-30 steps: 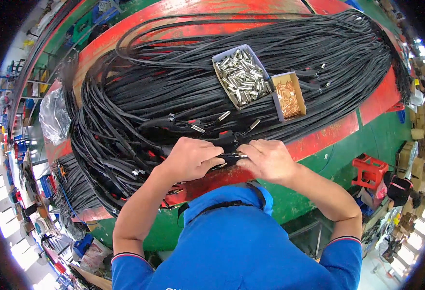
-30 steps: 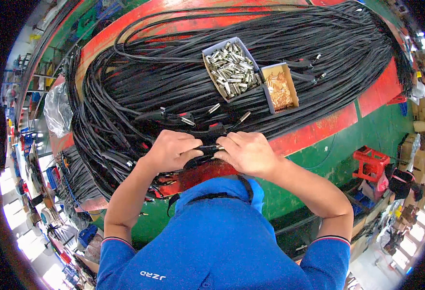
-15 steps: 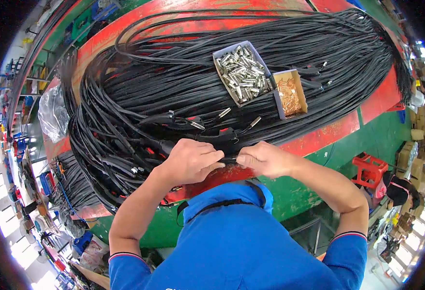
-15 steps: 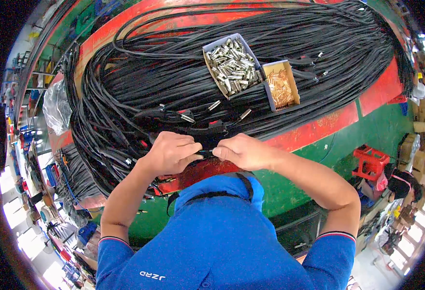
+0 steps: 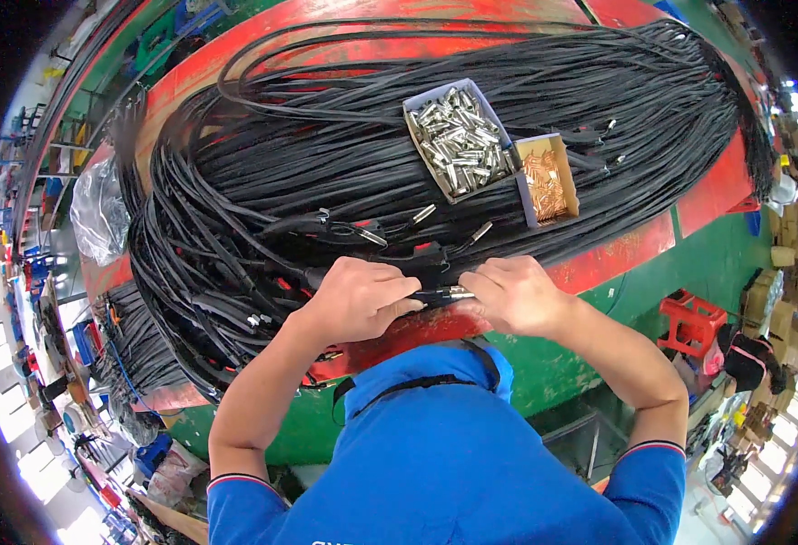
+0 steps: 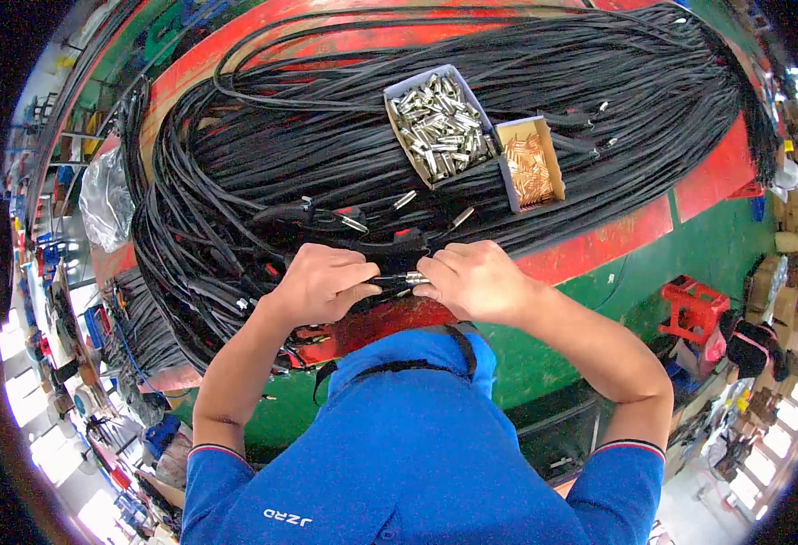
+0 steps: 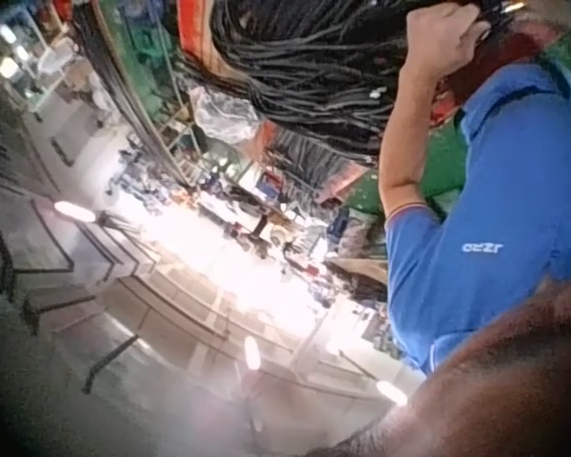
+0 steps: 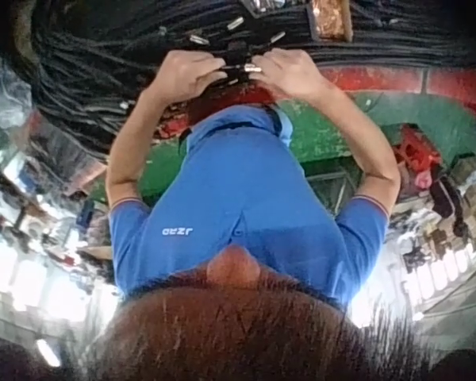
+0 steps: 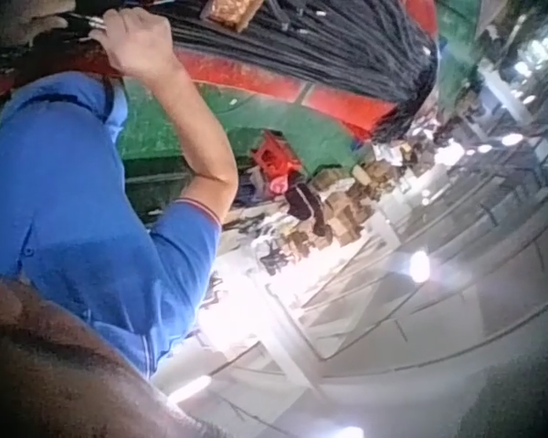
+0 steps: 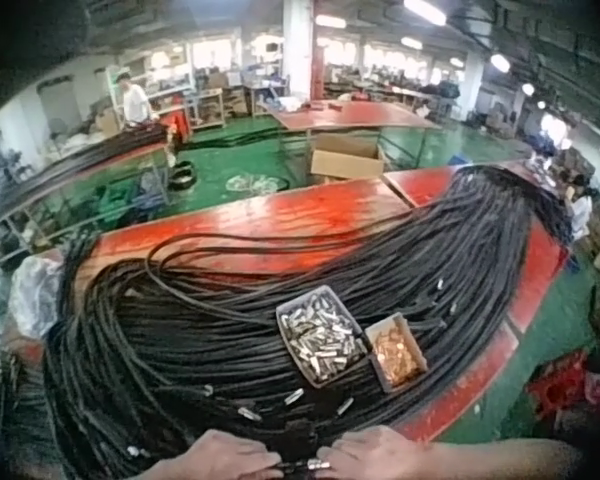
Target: The person assembles wire harnesses by hand, attaching metal connectors to the ends of black cables.
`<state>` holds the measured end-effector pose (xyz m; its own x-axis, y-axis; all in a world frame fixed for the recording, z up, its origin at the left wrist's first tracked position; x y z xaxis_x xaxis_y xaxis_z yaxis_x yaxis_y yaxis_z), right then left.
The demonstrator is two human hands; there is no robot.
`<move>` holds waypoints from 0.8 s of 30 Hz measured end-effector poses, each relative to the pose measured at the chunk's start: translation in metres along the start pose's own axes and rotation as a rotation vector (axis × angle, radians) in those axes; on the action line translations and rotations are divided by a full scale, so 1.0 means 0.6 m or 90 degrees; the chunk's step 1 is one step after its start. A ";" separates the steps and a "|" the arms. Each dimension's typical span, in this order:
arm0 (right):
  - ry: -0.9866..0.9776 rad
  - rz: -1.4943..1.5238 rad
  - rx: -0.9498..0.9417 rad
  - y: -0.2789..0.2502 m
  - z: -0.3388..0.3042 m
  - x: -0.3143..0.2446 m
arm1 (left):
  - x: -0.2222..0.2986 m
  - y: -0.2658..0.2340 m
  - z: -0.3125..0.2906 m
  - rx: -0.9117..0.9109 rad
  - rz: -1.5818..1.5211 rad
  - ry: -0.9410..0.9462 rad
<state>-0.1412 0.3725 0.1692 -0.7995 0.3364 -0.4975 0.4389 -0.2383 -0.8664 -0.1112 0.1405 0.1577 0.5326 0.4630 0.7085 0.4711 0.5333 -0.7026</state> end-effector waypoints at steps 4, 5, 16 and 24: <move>0.017 0.149 0.033 0.007 0.001 0.006 | 0.003 -0.006 0.004 -0.002 0.001 0.010; 0.043 0.219 -0.004 0.013 0.000 0.011 | 0.003 -0.005 0.004 -0.004 0.001 0.011; 0.314 0.762 -0.139 0.052 0.005 0.024 | 0.012 -0.011 -0.003 0.035 0.053 0.037; 0.060 0.179 0.119 -0.008 0.015 0.007 | 0.003 -0.022 -0.001 0.012 -0.014 -0.014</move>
Point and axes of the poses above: each hand's wrist, its own z-axis towards the middle knuckle, its own y-axis out of the palm, x = y × z, the point moved 4 cm from there along z, towards the middle knuckle, and after that the axes turned 11 degrees about -x, right-handed, at the moved point
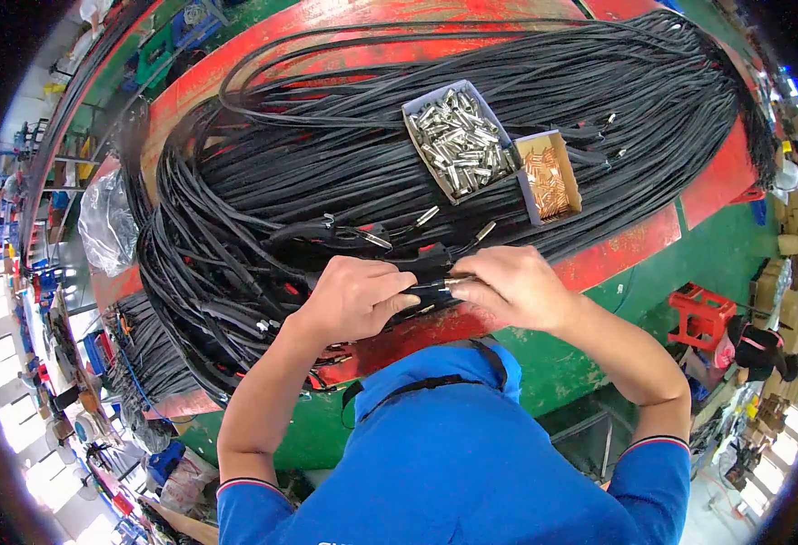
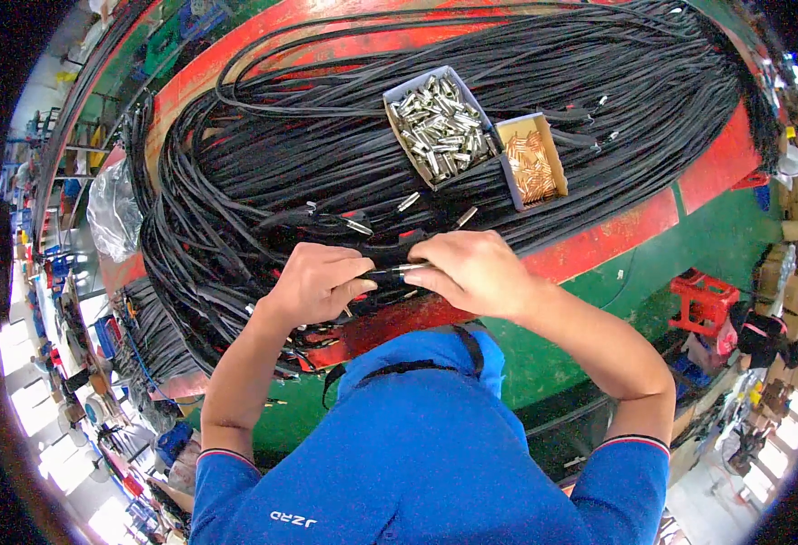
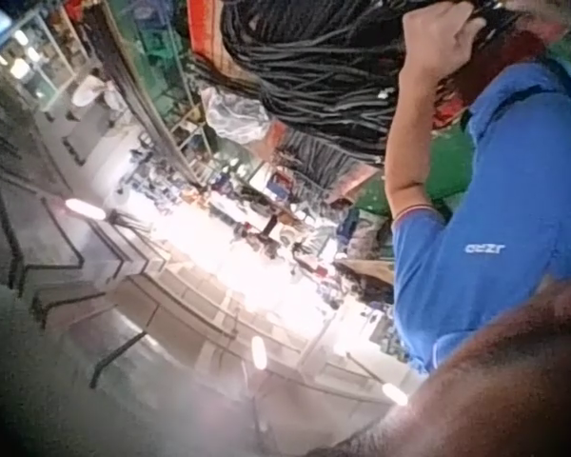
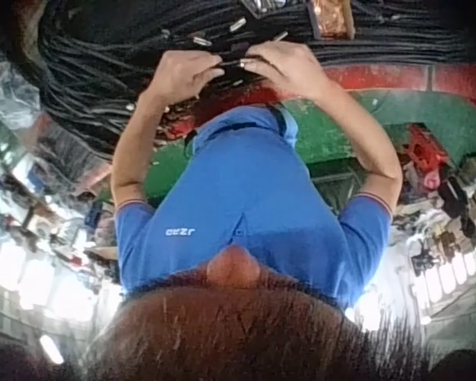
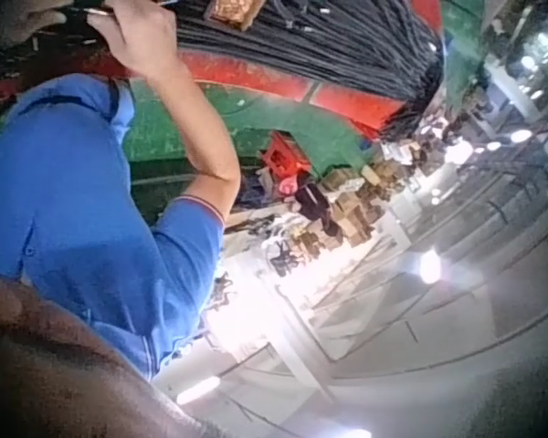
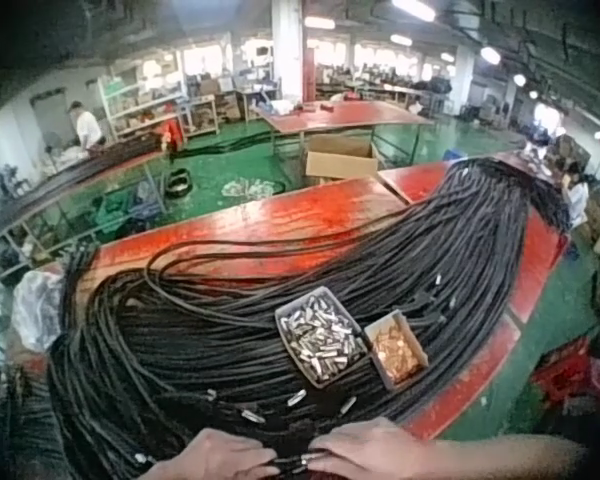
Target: The person assembles wire harnesses by hand, attaching metal connectors to the ends of black cables.
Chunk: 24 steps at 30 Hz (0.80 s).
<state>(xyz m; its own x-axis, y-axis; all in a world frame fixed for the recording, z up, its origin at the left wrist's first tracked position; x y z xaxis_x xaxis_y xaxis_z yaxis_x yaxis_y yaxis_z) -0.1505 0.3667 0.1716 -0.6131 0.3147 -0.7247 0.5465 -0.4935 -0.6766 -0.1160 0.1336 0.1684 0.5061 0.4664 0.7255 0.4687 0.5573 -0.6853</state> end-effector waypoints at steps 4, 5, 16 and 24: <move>-0.080 -0.212 -0.062 -0.013 -0.006 -0.024 | 0.002 -0.001 0.004 0.002 -0.012 0.015; -0.079 -0.211 -0.059 -0.010 -0.008 -0.021 | 0.002 -0.001 0.005 -0.002 -0.011 0.016; 0.085 0.243 -0.057 0.031 -0.023 0.007 | 0.016 0.004 0.008 0.025 0.040 0.046; 0.282 0.528 -0.156 0.056 -0.030 0.049 | 0.007 0.009 0.013 -0.005 0.062 0.026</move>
Point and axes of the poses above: each hand's wrist, its own z-axis towards the middle knuckle, its own y-axis out of the palm, x = y × z, the point moved 4 cm from there along z, towards the middle knuckle, and after that the axes turned 11 degrees about -x, right-handed, at the moved point
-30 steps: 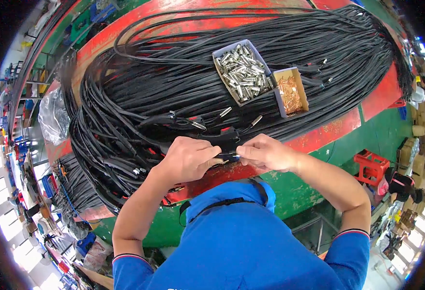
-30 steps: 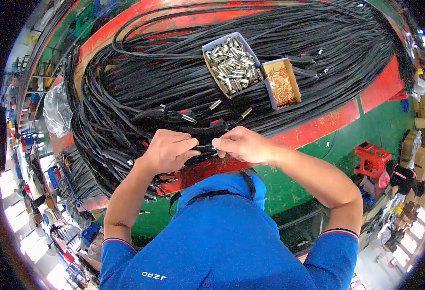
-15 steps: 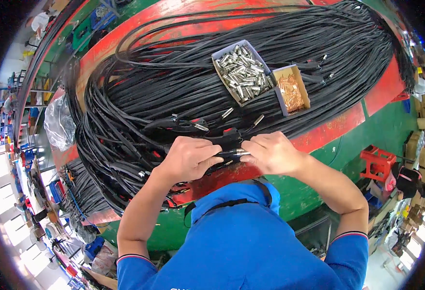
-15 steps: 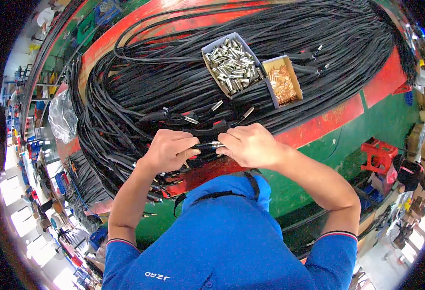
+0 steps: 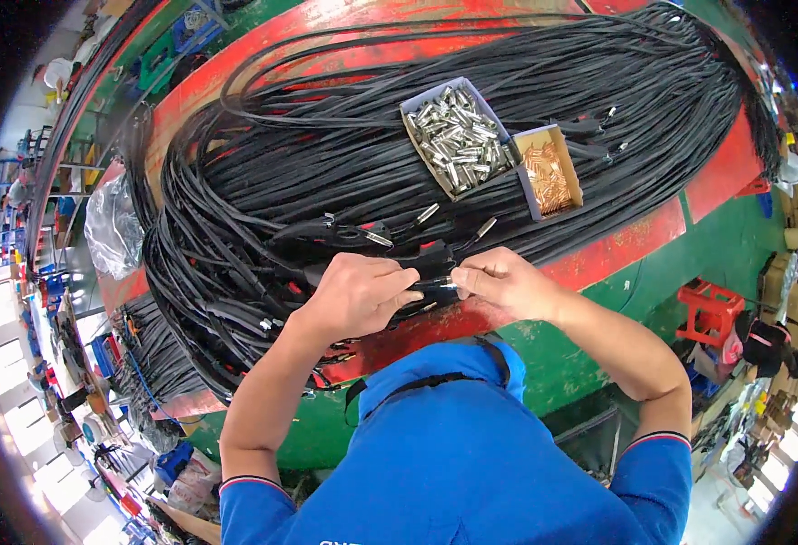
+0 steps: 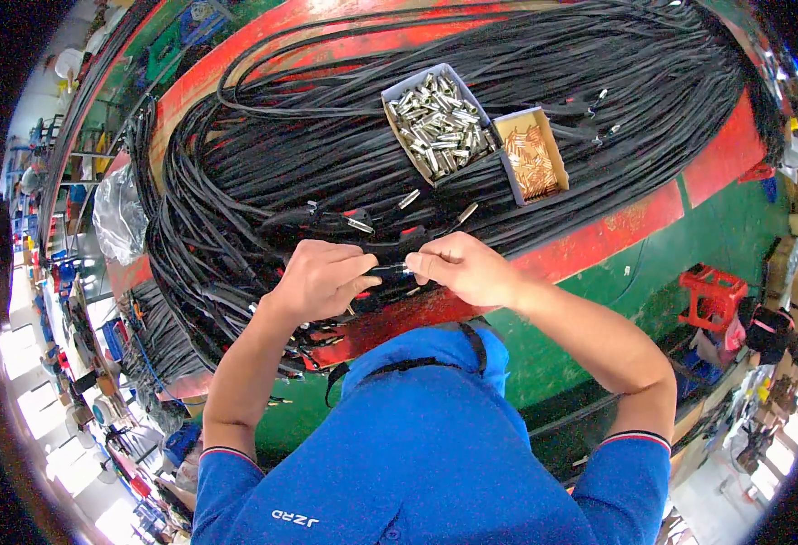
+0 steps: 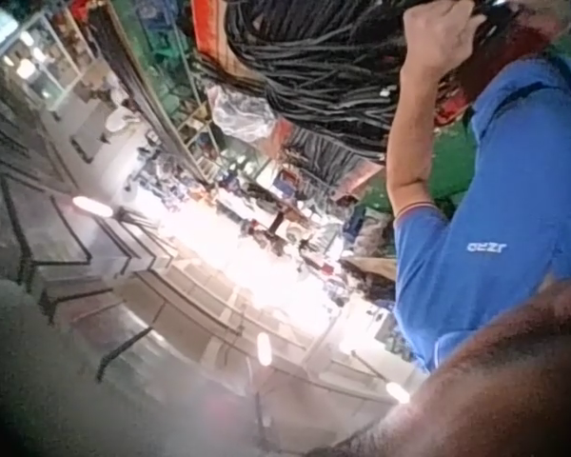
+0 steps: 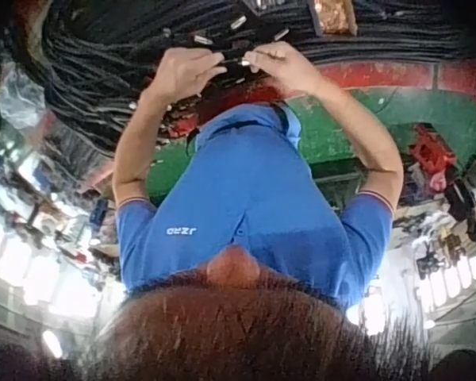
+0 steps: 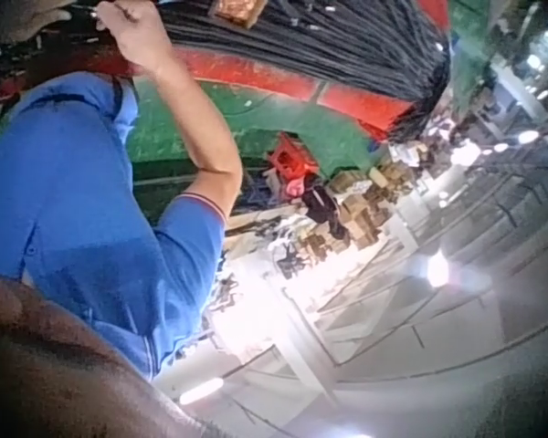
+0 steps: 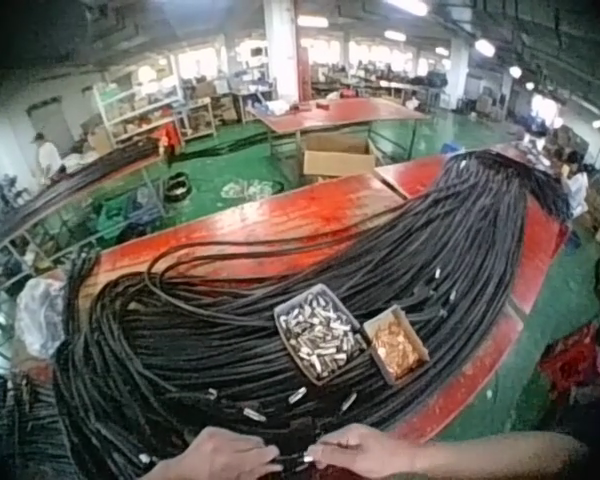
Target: The person assembles wire harnesses by hand, attaching metal connectors to the ends of black cables.
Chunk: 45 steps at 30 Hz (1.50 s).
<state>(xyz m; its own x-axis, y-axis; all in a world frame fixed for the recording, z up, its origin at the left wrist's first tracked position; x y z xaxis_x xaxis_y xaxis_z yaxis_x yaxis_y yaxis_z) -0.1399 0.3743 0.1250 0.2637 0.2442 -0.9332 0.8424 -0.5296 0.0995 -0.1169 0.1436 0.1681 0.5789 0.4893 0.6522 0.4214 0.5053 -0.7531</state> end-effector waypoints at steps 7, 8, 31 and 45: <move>-0.137 -0.439 0.114 -0.005 0.009 -0.081 | -0.029 0.006 0.014 -0.035 -0.050 -0.092; -0.241 -0.574 0.143 0.003 0.008 -0.097 | -0.029 0.007 0.016 -0.047 -0.059 -0.088; -0.038 -0.376 0.273 -0.105 0.007 0.152 | -0.210 0.069 -0.064 -0.021 0.006 -0.268; 0.127 0.138 0.446 -0.026 -0.065 0.419 | -0.269 0.125 -0.007 0.064 0.083 -0.155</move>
<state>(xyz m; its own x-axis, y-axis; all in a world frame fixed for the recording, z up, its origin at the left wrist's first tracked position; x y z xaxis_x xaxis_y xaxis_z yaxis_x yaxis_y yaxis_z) -0.0683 0.4756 -0.0978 0.5260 0.1828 -0.8306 0.2836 -0.9584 -0.0313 -0.1758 0.0994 0.0058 0.4341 0.7050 0.5608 0.2760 0.4885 -0.8278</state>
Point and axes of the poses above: each hand's wrist, its own z-axis towards the middle knuckle, its own y-axis out of the palm, x = y × z, the point moved 4 cm from there along z, towards the middle knuckle, and after that the axes turned 11 degrees about -x, right-handed, at the moved point
